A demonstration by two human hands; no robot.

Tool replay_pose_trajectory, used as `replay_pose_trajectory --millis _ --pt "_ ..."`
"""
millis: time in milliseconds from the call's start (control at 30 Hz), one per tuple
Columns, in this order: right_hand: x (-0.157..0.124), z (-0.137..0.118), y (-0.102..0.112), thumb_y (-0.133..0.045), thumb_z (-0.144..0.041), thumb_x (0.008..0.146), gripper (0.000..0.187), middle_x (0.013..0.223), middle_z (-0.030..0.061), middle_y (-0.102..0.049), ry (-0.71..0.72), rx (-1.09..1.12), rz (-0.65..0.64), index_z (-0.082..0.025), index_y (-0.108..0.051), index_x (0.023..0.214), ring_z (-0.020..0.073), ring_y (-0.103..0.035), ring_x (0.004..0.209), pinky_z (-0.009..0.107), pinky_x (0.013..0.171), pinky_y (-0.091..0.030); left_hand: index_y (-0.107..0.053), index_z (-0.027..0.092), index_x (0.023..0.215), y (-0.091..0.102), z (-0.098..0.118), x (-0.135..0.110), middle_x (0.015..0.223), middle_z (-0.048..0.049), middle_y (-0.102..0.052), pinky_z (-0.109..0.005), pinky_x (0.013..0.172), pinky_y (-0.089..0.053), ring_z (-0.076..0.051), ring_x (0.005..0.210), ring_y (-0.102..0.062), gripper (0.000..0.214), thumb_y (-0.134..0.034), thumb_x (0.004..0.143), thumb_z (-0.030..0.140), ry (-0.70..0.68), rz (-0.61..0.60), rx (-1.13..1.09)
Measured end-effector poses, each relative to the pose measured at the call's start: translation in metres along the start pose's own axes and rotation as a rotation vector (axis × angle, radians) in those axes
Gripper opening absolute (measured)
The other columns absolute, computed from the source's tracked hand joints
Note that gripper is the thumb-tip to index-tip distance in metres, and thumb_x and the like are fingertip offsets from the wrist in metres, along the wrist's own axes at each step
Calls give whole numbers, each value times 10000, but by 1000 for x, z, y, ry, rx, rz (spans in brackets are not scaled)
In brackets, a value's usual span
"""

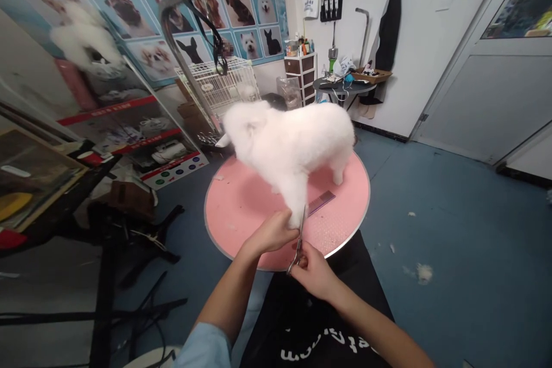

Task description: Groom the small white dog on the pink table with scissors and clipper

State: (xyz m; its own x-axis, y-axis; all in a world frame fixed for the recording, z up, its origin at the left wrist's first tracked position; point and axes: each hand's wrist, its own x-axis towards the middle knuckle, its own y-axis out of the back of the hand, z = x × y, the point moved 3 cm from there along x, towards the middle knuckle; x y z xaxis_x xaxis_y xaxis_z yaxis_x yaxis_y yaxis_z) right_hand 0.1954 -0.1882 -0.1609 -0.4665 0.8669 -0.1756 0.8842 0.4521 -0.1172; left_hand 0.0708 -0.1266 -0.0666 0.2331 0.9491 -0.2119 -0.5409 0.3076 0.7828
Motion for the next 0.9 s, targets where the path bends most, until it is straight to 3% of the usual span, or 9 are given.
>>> replay_pose_trajectory --millis 333,567,767,900 --pt "4 4 4 -717 -268 735 417 807 -38 -592 25 135 -92 -189 -524 1097 68 -509 599 228 592 -393 -517 163 756 -7 -15 1 697 9 -560 -247 602 -336 -127 643 -487 103 -515 681 233 -57 -12 -95" --pt "11 2 11 -701 -242 743 395 761 -57 -567 38 98 -118 -193 -541 1102 58 -484 566 212 550 -370 -529 163 761 -9 -22 2 754 -3 -580 -250 631 -364 -141 692 -511 98 -541 691 231 -56 30 -75" --pt "23 -7 23 -723 -269 701 382 813 -35 -588 15 147 -191 -194 -566 1040 100 -601 680 247 650 -466 -576 158 797 -13 -33 4 789 -21 -614 -253 683 -413 -155 722 -532 97 -548 721 212 -102 46 -101" --pt "32 -9 27 -737 -284 688 365 800 -33 -596 26 148 -200 -191 -563 995 98 -586 653 242 629 -466 -580 157 793 -14 -40 4 804 -27 -625 -256 719 -429 -163 749 -546 88 -543 721 192 -99 43 -85"
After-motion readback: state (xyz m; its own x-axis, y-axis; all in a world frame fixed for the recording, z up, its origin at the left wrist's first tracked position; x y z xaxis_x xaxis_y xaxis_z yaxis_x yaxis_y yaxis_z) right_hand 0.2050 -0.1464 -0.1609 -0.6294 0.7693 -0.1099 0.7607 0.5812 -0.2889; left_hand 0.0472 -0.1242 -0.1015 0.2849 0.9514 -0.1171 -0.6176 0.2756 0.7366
